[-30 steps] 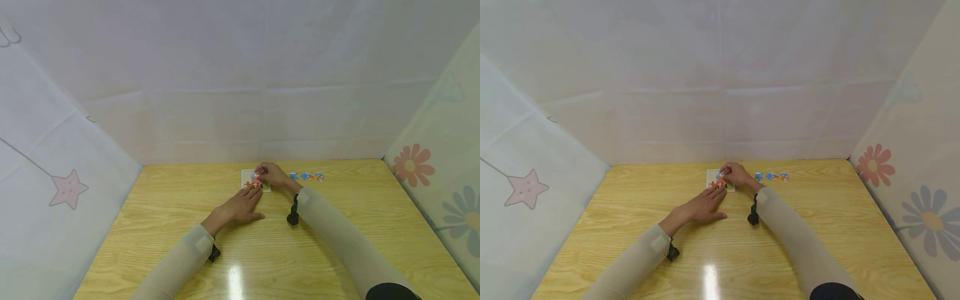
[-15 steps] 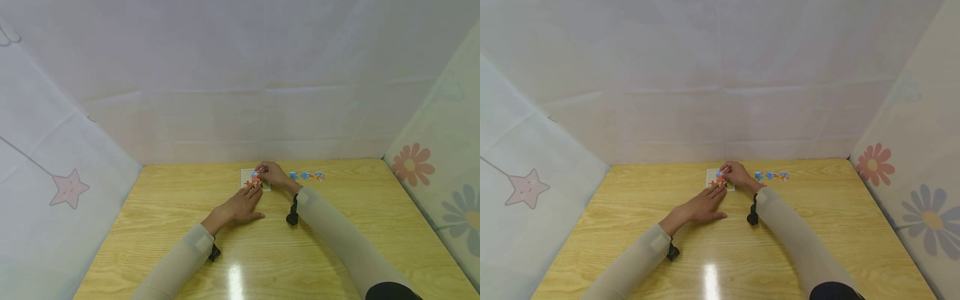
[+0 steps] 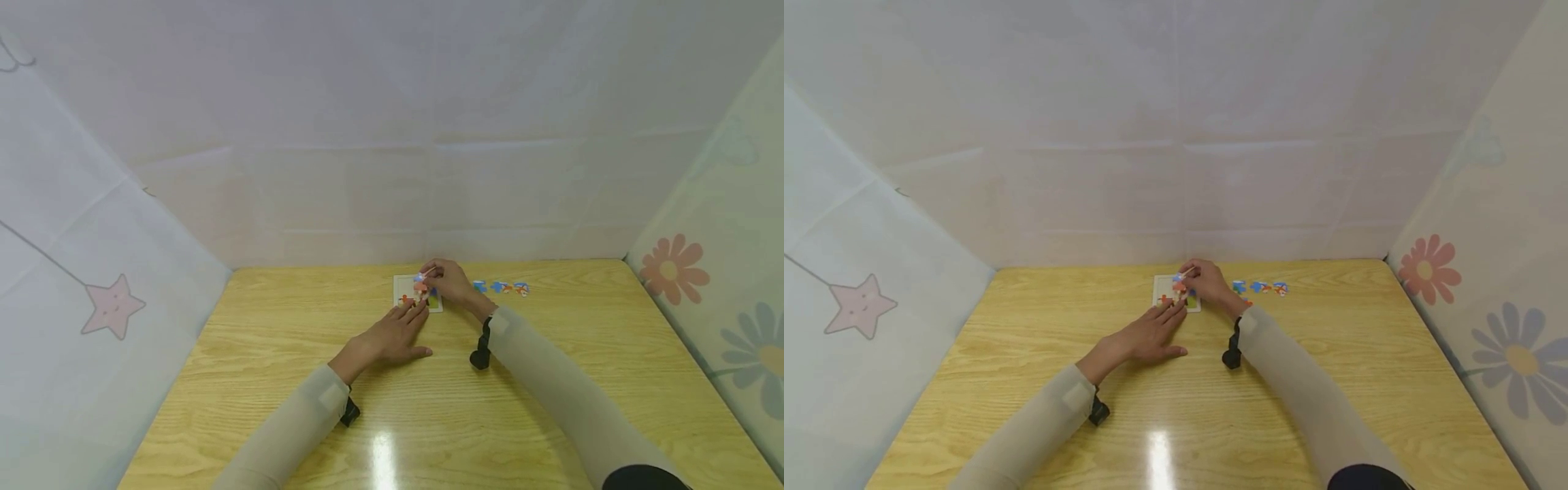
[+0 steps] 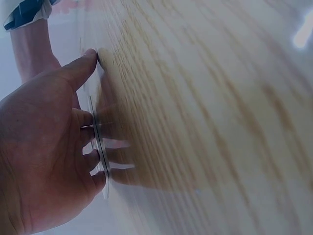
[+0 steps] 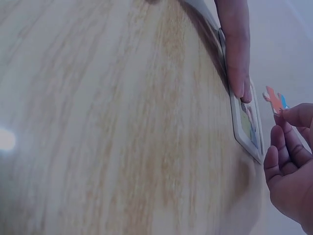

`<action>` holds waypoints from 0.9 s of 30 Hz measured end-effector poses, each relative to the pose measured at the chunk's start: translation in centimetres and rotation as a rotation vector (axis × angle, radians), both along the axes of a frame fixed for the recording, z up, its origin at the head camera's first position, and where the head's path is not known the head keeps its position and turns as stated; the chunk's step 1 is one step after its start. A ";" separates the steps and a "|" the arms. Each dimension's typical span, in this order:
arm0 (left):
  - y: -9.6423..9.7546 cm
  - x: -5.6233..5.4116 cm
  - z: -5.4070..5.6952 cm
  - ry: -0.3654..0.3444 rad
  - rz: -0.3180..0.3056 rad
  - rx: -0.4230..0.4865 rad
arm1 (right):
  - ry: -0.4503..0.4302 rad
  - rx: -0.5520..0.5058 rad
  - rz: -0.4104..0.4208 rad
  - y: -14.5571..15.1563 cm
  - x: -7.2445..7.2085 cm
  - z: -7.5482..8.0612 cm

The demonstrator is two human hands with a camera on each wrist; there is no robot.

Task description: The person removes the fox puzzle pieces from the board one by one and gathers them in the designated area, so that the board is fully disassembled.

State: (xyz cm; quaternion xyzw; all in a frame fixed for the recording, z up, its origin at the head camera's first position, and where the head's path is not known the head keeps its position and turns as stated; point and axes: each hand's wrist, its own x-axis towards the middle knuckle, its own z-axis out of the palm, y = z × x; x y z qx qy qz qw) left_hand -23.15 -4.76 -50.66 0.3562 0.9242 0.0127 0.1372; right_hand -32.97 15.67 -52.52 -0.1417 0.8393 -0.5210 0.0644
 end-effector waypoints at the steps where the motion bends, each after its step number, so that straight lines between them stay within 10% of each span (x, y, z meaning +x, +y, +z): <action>1: 0.0 0.0 0.0 0.000 0.001 0.001 | 0.005 0.001 -0.001 0.1 0.1 0.1; 27: 0.2 0.1 0.2 -0.002 0.001 -0.028 | -0.038 -0.088 0.031 5.3 2.7 1.7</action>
